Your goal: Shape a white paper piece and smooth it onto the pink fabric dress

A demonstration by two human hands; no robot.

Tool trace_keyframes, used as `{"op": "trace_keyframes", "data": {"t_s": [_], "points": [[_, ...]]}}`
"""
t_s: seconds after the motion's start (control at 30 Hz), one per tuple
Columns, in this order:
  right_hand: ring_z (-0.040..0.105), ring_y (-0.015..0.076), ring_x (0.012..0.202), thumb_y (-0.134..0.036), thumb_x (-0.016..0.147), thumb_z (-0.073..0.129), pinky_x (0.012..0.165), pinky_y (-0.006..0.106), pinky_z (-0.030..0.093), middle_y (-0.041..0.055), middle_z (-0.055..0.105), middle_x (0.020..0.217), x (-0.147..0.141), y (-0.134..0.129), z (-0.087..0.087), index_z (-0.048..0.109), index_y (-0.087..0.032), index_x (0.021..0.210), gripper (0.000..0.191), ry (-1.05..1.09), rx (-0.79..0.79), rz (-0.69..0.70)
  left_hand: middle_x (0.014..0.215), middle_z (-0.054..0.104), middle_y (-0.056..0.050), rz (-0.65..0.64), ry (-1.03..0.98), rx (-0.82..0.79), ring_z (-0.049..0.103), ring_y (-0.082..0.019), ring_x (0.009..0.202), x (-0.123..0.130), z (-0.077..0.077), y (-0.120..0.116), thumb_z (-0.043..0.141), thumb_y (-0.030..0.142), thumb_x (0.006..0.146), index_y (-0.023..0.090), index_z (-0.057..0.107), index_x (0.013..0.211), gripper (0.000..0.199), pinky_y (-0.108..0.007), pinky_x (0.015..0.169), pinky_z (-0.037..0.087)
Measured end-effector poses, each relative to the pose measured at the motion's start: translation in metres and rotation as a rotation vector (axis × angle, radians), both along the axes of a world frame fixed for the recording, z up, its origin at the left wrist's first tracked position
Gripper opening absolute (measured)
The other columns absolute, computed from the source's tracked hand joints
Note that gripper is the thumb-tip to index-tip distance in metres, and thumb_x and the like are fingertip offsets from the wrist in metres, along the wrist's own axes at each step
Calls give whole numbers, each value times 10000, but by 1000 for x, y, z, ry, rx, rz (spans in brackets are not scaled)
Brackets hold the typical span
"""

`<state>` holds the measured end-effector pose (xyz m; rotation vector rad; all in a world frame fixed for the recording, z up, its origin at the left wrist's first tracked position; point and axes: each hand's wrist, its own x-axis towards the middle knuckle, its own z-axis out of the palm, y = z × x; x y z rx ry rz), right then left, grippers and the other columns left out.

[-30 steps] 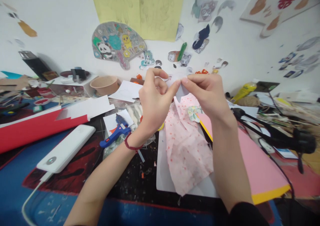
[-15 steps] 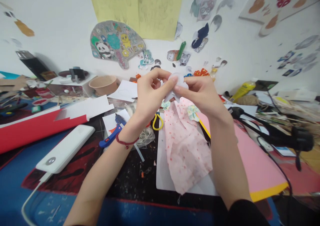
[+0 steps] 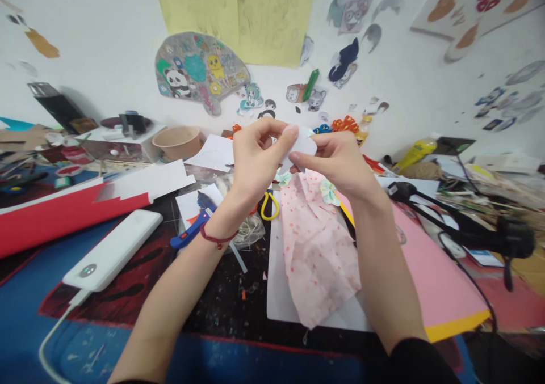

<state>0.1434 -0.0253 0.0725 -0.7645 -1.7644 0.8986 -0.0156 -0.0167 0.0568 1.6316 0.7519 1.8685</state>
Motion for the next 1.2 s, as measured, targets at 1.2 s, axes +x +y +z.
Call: {"op": "trace_keyframes", "data": {"t_s": [1.2], "points": [[670, 142, 657, -439, 694, 882, 644, 274, 560, 44, 747, 727, 9, -2, 4, 791, -154, 804, 319, 10, -64, 1, 584, 544, 12, -146, 96, -41, 446, -94, 522, -13, 9, 7, 690, 613, 857, 200, 628, 631, 474, -253, 462, 334]]}}
